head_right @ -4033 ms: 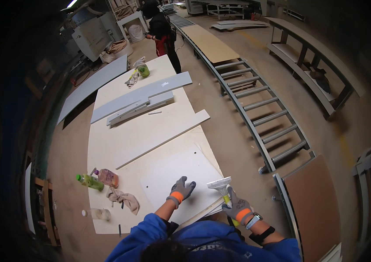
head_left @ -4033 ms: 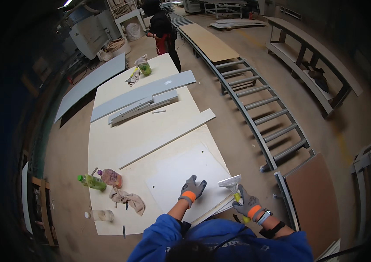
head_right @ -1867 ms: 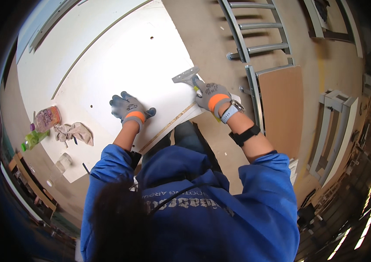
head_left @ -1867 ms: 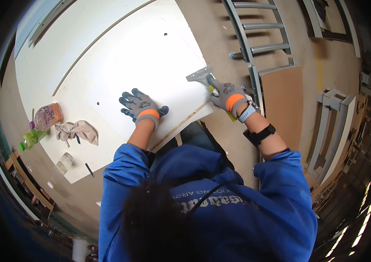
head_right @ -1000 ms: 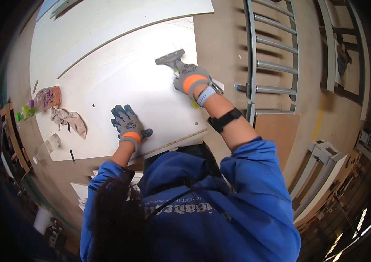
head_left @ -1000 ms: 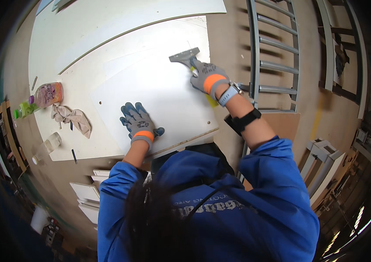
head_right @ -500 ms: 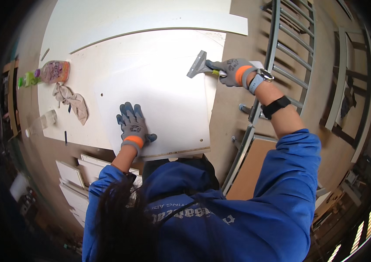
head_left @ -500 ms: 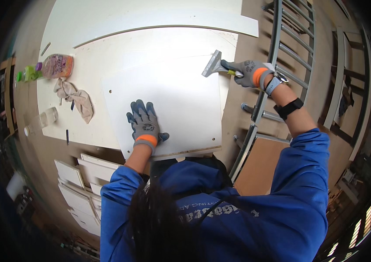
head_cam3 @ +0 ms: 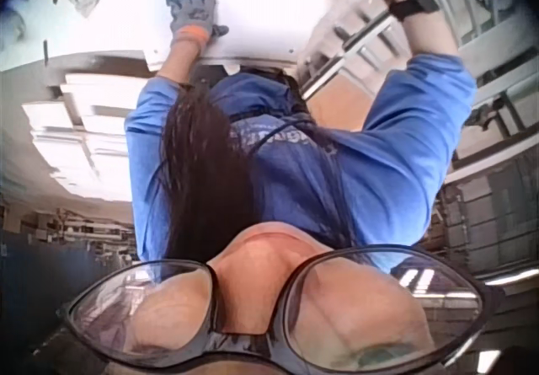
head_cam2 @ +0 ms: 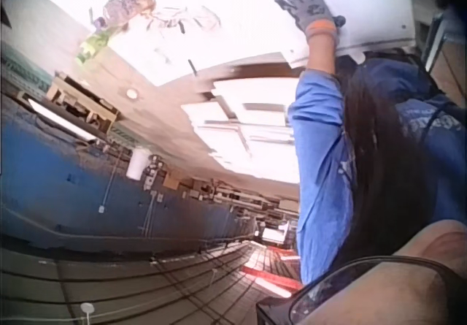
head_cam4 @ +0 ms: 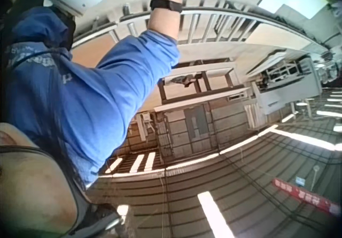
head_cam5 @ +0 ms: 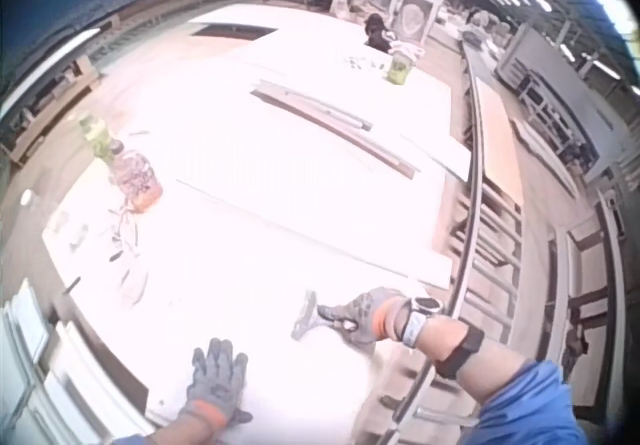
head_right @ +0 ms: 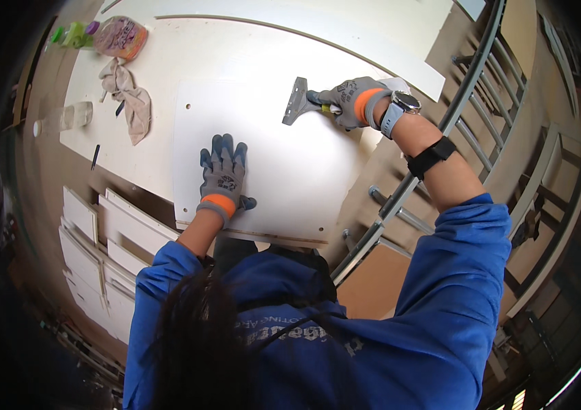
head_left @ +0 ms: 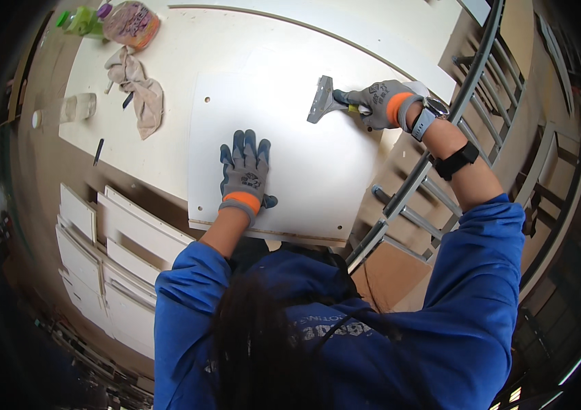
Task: Cleaning a white wood panel with a cloth and liquid, then scraping the edge, marking a piece of wood with a marker, and stacking panels.
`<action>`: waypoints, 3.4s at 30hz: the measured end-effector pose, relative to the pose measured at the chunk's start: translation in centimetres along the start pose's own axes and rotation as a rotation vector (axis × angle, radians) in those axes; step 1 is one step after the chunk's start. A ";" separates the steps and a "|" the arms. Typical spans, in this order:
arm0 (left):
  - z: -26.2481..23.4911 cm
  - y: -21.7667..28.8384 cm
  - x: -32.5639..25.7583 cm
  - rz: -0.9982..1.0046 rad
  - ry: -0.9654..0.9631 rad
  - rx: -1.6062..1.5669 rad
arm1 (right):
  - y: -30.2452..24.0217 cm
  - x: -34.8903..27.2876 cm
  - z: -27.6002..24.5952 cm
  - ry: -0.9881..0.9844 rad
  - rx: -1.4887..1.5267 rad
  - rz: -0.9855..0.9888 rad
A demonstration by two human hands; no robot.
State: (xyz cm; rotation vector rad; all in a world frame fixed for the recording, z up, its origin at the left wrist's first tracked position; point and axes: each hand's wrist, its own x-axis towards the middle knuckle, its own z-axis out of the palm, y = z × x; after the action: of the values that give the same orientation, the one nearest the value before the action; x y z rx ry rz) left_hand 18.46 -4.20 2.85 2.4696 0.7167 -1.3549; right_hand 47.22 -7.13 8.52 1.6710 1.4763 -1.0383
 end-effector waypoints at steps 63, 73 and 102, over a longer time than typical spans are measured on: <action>28.8 -4.1 -16.9 -0.770 0.400 -0.997 | -11.3 -14.8 28.6 0.071 0.063 -0.097; 32.5 0.7 -20.5 -0.932 0.409 -1.127 | -15.3 -11.8 23.6 0.082 -0.076 -0.188; 41.6 -12.3 -24.0 -0.953 0.305 -1.286 | -37.6 -1.2 9.8 0.300 0.110 -0.113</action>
State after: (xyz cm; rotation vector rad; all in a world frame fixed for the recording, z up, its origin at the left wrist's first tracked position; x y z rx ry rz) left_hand -28.92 -18.71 0.73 1.2277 2.1102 -0.2927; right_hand 8.62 -11.20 5.93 1.9044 1.7499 -0.9746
